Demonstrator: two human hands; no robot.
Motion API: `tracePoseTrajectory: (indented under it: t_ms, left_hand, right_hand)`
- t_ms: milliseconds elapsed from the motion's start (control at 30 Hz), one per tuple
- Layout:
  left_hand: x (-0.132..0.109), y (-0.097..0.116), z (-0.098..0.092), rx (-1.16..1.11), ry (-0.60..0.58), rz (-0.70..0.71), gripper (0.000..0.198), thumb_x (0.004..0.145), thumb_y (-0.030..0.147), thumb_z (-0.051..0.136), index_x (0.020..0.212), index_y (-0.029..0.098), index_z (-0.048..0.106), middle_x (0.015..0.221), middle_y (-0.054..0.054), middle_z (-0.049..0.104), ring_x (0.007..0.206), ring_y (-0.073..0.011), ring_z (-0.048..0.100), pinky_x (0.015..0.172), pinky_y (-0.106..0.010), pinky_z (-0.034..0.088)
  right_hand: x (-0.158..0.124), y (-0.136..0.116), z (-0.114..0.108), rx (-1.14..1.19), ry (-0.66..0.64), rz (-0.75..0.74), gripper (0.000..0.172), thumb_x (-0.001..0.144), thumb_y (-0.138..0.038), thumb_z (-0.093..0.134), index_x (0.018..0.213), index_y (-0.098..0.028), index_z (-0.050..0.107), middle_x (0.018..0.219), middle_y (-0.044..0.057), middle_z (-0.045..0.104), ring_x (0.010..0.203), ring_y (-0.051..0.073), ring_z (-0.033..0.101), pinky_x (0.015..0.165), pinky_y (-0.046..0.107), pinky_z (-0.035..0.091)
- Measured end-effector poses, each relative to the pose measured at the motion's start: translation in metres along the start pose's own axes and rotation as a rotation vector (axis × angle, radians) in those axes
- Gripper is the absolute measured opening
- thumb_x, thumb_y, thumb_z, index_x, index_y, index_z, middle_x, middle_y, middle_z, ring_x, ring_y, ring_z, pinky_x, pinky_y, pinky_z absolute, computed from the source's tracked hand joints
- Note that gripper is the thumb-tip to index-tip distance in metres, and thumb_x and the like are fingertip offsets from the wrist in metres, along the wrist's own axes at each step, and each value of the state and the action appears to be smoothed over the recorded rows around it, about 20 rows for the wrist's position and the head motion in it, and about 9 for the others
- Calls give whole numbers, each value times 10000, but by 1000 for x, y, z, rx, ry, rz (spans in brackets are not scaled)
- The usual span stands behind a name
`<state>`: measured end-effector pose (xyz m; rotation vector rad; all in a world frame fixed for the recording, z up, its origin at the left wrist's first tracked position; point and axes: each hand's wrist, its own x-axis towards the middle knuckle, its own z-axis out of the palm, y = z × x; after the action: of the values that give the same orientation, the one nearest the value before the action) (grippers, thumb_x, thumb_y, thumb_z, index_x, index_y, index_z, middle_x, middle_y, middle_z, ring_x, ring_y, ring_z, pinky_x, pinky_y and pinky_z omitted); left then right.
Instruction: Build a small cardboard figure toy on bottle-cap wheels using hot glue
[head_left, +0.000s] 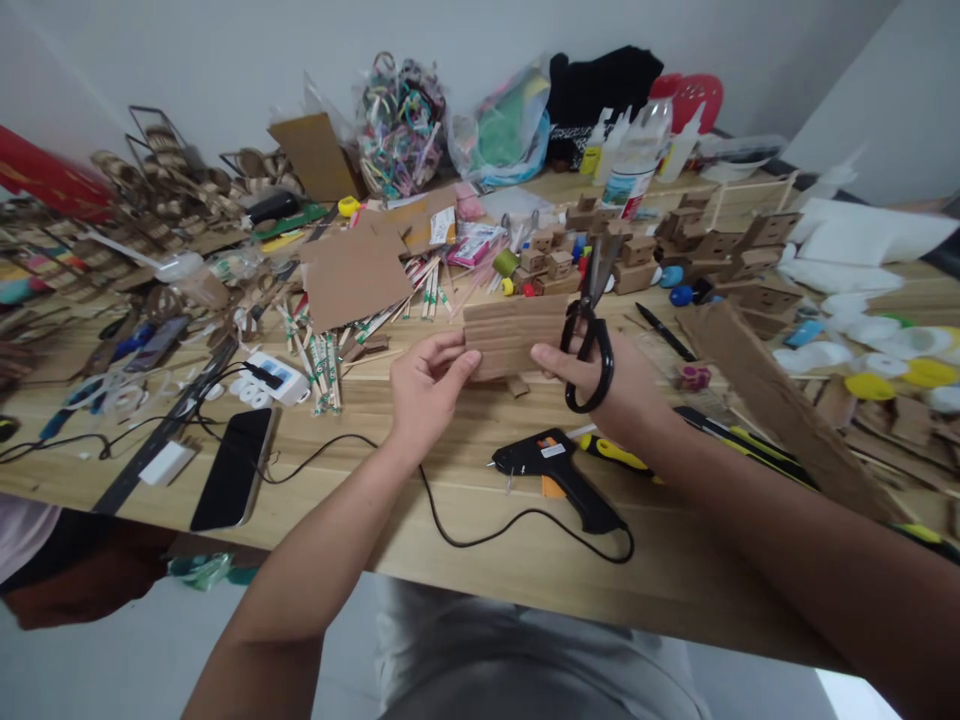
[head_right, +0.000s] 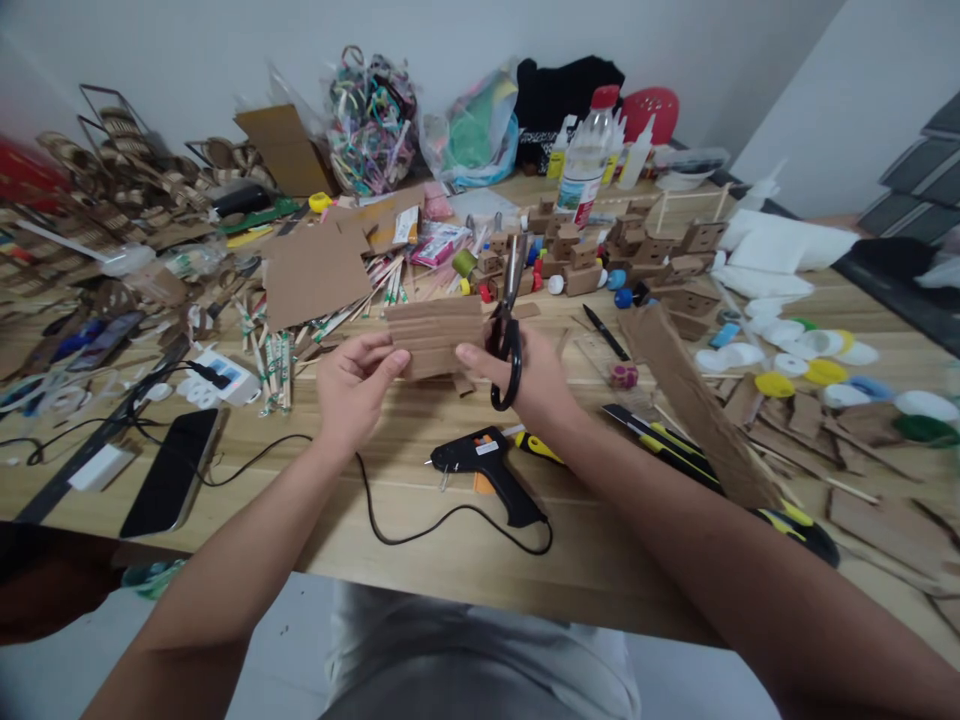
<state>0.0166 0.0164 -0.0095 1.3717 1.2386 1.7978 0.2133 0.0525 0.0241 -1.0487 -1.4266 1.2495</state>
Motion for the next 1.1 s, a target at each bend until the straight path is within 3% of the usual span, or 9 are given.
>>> tracePoseTrajectory:
  t_ms: [67, 133, 267, 367, 667, 800, 900, 1000, 1100]
  left_hand:
    - [1, -1, -6, 136, 32, 205, 322, 855, 500, 847, 939, 192, 808, 881, -67, 857, 787, -199, 823, 735, -296, 671]
    - [4, -1, -12, 277, 21, 443, 195, 960, 390, 762, 986, 202, 805, 938, -64, 866, 849, -191, 837, 799, -301, 678]
    - [9, 2, -22, 475, -48, 807, 188, 1037, 163, 617, 1092, 231, 785, 1050, -46, 873, 984, -175, 843, 898, -313, 676]
    - [13, 0, -25, 539, -58, 948, 240, 1035, 93, 588, 1120, 230, 765, 1074, -44, 872, 1039, -170, 836, 923, -316, 679]
    - [11, -4, -19, 616, -146, 1217, 240, 1007, 96, 660, 1189, 220, 754, 1132, -56, 863, 1148, -201, 809, 965, -363, 694]
    - [7, -3, -16, 554, -227, 1150, 278, 997, 98, 674, 1213, 254, 752, 1173, -53, 854, 1197, -215, 792, 987, -396, 684]
    - [2, -2, -10, 446, -205, 983, 265, 1023, 118, 616, 1179, 270, 766, 1185, -57, 847, 1203, -210, 787, 1042, -427, 654]
    - [-2, -2, -4, 303, -69, 668, 185, 1048, 272, 607, 1150, 242, 759, 1166, -91, 837, 1162, -216, 790, 1069, -443, 626]
    - [-4, -2, 2, 95, 5, 254, 373, 947, 554, 732, 1122, 224, 738, 1046, -88, 828, 971, -196, 802, 911, -351, 656]
  right_hand:
    - [2, -1, -1, 18, 78, 12, 639, 470, -713, 950, 698, -242, 582, 632, -31, 601, 631, 141, 539, 605, 301, 449]
    - [2, -2, 1, 71, 50, 69, 757, 388, -848, 909, 670, -242, 554, 596, -27, 593, 558, 117, 473, 517, 282, 359]
    - [-4, -8, 9, 267, -249, 278, 858, 334, -971, 819, 697, -256, 514, 669, 45, 709, 592, 158, 567, 509, 271, 372]
    - [-9, -10, 13, 395, -361, 311, 760, 451, -910, 837, 716, -256, 554, 763, 67, 760, 695, 198, 655, 558, 285, 431]
    - [-16, -5, 21, 525, -236, 125, 390, 535, -394, 987, 824, -258, 763, 870, 9, 803, 784, 187, 722, 655, 288, 556]
    - [-19, -10, 23, 542, -233, 76, 357, 528, -332, 971, 804, -259, 755, 924, 29, 839, 874, 249, 781, 734, 340, 623]
    - [-17, -4, 23, 479, -155, 54, 363, 547, -356, 945, 831, -269, 738, 961, 35, 844, 927, 281, 797, 843, 413, 660]
    - [-15, 3, 22, 412, -81, 19, 439, 571, -436, 932, 937, -283, 743, 1031, 48, 843, 1022, 315, 798, 910, 472, 666]
    - [-15, 3, 19, 326, -67, -8, 467, 582, -500, 943, 951, -283, 756, 1015, 57, 844, 1045, 329, 797, 950, 496, 660]
